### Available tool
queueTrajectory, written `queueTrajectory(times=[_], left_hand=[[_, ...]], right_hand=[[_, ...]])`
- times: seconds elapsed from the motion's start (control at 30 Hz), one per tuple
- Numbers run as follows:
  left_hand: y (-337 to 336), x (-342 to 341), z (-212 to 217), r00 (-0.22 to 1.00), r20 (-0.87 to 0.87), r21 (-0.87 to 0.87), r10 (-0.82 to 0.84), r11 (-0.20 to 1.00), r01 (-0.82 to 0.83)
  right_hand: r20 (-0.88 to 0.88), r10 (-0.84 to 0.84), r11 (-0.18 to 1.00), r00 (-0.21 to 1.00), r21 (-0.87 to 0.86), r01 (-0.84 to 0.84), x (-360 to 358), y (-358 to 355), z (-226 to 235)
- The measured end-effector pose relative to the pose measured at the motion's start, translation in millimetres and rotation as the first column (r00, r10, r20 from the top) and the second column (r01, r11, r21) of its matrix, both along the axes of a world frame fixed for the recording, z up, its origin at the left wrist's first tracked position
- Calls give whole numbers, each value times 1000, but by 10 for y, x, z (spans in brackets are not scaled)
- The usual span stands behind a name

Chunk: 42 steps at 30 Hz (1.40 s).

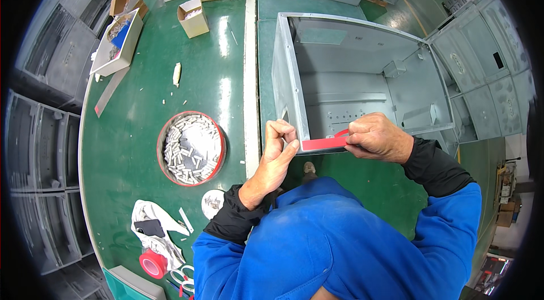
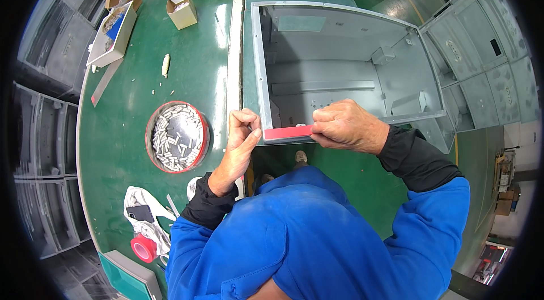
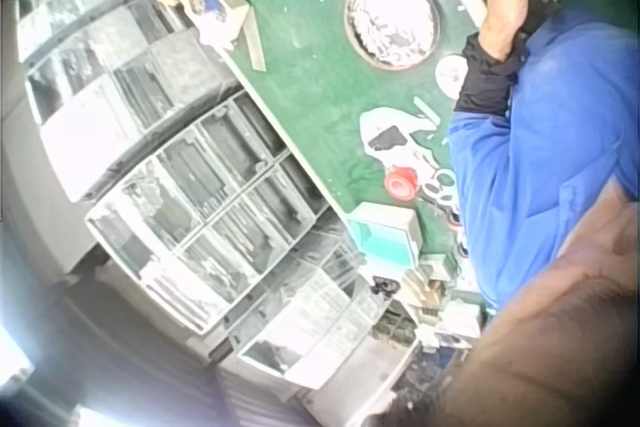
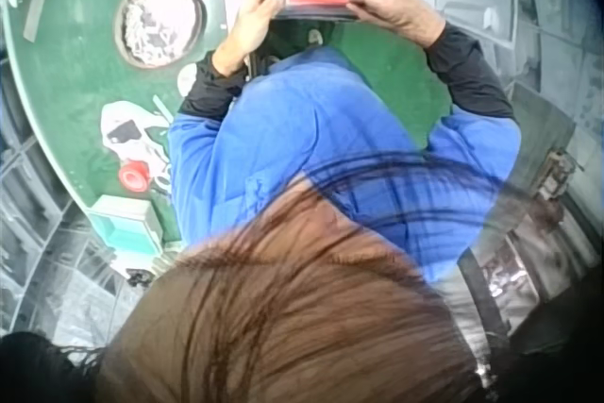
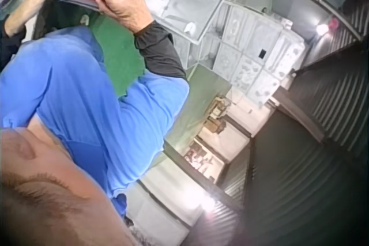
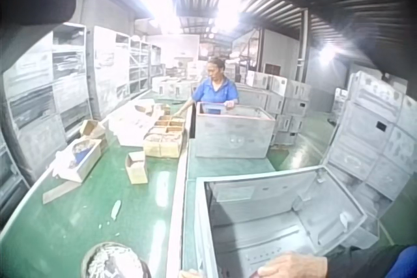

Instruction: The person walks through a warehouse and approaches a workstation. They pick up a metal cabinet door and place it on a table. The person then applies red protective tape along the edges of the door, smoothing it down with their fingers.

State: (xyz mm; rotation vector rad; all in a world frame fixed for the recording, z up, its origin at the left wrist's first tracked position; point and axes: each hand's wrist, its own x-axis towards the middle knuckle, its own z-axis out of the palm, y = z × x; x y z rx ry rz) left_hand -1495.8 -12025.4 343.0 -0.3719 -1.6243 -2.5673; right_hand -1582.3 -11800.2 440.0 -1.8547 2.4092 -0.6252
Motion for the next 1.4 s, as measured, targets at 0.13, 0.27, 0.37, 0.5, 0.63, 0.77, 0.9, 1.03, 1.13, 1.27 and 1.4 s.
queueTrajectory(times=[0.13, 0.27, 0.37, 0.5, 0.63, 0.77, 0.9, 1.03, 1.13, 1.27, 1.4], left_hand=[[17, -10, -25, 999, -23, -15, 44, 999, -44], [29, 2, -31, 997, -15, -77, 71, 994, -72], [68, 14, 18, 993, 18, -112, 121, 987, -118], [102, 23, 37, 989, 57, -69, 134, 989, -130], [125, 28, 36, 980, 36, -181, 195, 966, -186], [181, 29, 35, 962, -3, -276, 273, 924, -263], [212, 37, -35, 943, -50, -294, 330, 897, -329], [253, 22, -56, 920, -150, -331, 362, 859, -391], [259, 51, -47, 924, -96, -304, 369, 873, -381], [225, 43, -43, 924, -140, -301, 357, 873, -383], [282, 18, 83, 934, -107, -272, 342, 893, -358]], right_hand=[[7, -3, 1000, 1000, -13, 3, 8, -14, 7], [13, 1, 1000, 1000, -11, -1, 13, -16, 30], [16, 8, 1000, 1000, -21, -8, 5, -24, 27], [10, 9, 1000, 1000, -25, -8, 11, -26, 33], [18, 7, 999, 1000, -44, -6, 14, -28, 30], [67, -31, 999, 997, -13, 32, 19, -2, 62], [197, -165, 985, 967, -18, 172, 15, 71, 123], [260, -246, 957, 934, -86, 276, -9, 291, 140], [333, -300, 924, 894, -130, 358, 6, 494, 114], [300, -563, 810, 770, 14, 586, 103, 849, 260], [171, -646, 747, 744, -59, 663, 159, 1282, 266]])
